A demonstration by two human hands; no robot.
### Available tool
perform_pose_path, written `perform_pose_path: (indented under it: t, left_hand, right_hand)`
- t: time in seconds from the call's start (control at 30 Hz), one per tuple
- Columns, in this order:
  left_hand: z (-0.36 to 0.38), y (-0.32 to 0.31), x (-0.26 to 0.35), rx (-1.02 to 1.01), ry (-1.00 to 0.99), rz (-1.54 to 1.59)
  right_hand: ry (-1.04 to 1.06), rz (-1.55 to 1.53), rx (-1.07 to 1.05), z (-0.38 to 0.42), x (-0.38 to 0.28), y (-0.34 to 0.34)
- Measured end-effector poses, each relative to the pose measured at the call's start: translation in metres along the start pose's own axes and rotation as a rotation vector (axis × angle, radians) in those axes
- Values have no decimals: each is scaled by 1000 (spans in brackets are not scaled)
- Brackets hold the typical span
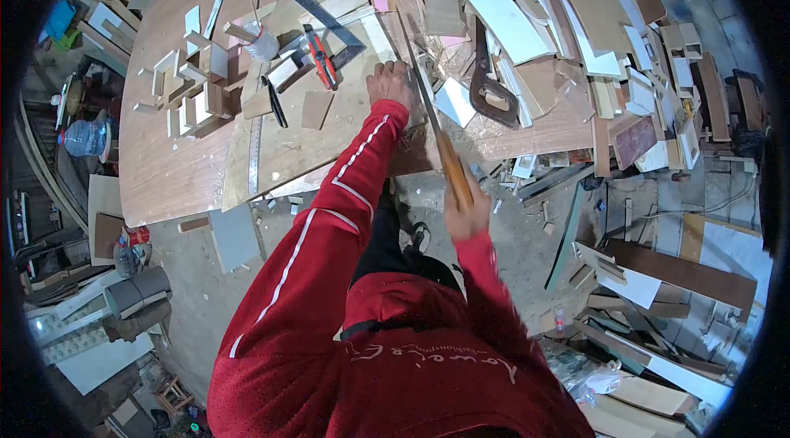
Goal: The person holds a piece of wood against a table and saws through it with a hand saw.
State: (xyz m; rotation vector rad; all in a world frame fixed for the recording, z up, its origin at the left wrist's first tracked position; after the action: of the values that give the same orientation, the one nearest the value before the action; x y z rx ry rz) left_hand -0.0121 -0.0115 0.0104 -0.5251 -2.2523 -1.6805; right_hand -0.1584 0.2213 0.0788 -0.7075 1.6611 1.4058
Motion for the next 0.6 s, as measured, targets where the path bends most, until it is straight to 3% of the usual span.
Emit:
perform_pose_path:
  t: [0.1, 0.17, 0.27, 0.37, 0.4, 0.5, 0.53, 0.6]
  left_hand:
    - [-4, -4, 0, 25, 12, 15]
    - [1, -5, -1, 84, 47, -19]
    - [-3, -3, -3, 9, 94, -3]
    - [-1, 0, 3, 10, 44, -17]
    - [-2, 0, 3, 4, 56, -18]
    - [-9, -3, 0, 2, 109, -8]
    - [-2, -6, -1, 20, 104, -12]
    - [-1, -3, -1, 32, 90, 1]
  right_hand:
    - [29, -78, 19, -23, 5, -12]
    - [-54, 26, -32, 20, 4, 5]
    - [37, 71, 24, 69, 17, 22]
    - [12, -2, 1, 28, 2, 11]
    - [-97, -47, -65, -3, -4, -1]
    - [-22, -116, -38, -27, -8, -10]
    - [-89, 3, -79, -12, -11, -1]
    - [44, 23, -47, 40, 14, 16]
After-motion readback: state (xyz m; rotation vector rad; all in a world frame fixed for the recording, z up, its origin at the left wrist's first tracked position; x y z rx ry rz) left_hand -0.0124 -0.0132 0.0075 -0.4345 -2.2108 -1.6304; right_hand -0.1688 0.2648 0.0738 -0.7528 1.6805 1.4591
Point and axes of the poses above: each hand's wrist, its own z-axis away from the middle knuckle, its own y-axis out of the back of the hand, x = y × z, the point moved 2 cm from there along -z, towards the middle knuckle, and after that the axes turned 1 degree about z, right-handed, at the moved point
